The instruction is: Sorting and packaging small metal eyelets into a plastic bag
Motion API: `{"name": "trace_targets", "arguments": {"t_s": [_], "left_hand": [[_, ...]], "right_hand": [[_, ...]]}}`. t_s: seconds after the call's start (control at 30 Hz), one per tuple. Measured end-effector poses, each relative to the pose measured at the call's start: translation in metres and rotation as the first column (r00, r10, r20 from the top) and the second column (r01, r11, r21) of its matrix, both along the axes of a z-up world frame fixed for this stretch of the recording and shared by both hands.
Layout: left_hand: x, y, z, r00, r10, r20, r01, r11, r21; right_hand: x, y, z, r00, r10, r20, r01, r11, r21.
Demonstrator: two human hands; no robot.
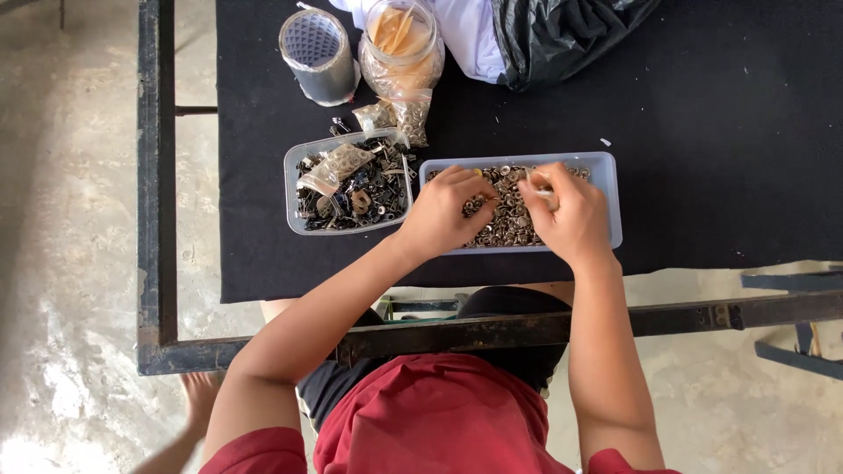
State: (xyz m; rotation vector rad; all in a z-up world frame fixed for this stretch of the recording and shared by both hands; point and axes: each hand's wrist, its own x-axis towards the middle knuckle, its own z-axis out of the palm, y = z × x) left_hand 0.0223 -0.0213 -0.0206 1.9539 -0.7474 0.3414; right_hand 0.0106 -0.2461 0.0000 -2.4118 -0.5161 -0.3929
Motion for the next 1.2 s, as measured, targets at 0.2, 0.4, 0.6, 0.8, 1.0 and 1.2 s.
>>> {"name": "trace_targets", "arguments": {"t_s": [0.2, 0.4, 0.6, 0.8, 1.0, 1.2], "left_hand": [[0.008, -0.003, 0.026, 0.997, -0.060, -0.040, 0.057, 0.997, -0.057], [0.013, -0.017, 0.028, 0.993, -0.067, -0.099, 0.062, 0.997, -0.055], [0.016, -0.024, 0.022, 0.978, -0.074, -0.197, 0.048, 0.990, -0.135], [0.020, -0.017, 0.050, 0.963, -0.220, -0.154, 0.182, 0.956, -0.230], [0.017, -0.025, 0.050, 0.969, -0.240, -0.059, 0.227, 0.958, -0.174], [0.022, -0.034, 0.032, 0.980, -0.162, -0.114, 0.124, 0.951, -0.283]], "right_hand": [[-0.015, 0.005, 0.004, 0.995, -0.043, -0.085, 0.048, 0.998, 0.049], [-0.014, 0.011, 0.015, 0.993, 0.011, -0.119, -0.001, 0.997, 0.081], [-0.014, 0.002, 0.007, 0.997, -0.001, -0.076, 0.012, 0.989, 0.145], [-0.012, -0.002, -0.001, 0.997, 0.073, -0.041, -0.069, 0.995, 0.073], [-0.009, -0.006, -0.013, 0.999, 0.032, -0.019, -0.032, 0.999, 0.016], [-0.012, -0.009, -0.018, 0.996, -0.082, 0.039, 0.079, 0.994, 0.069]]}}
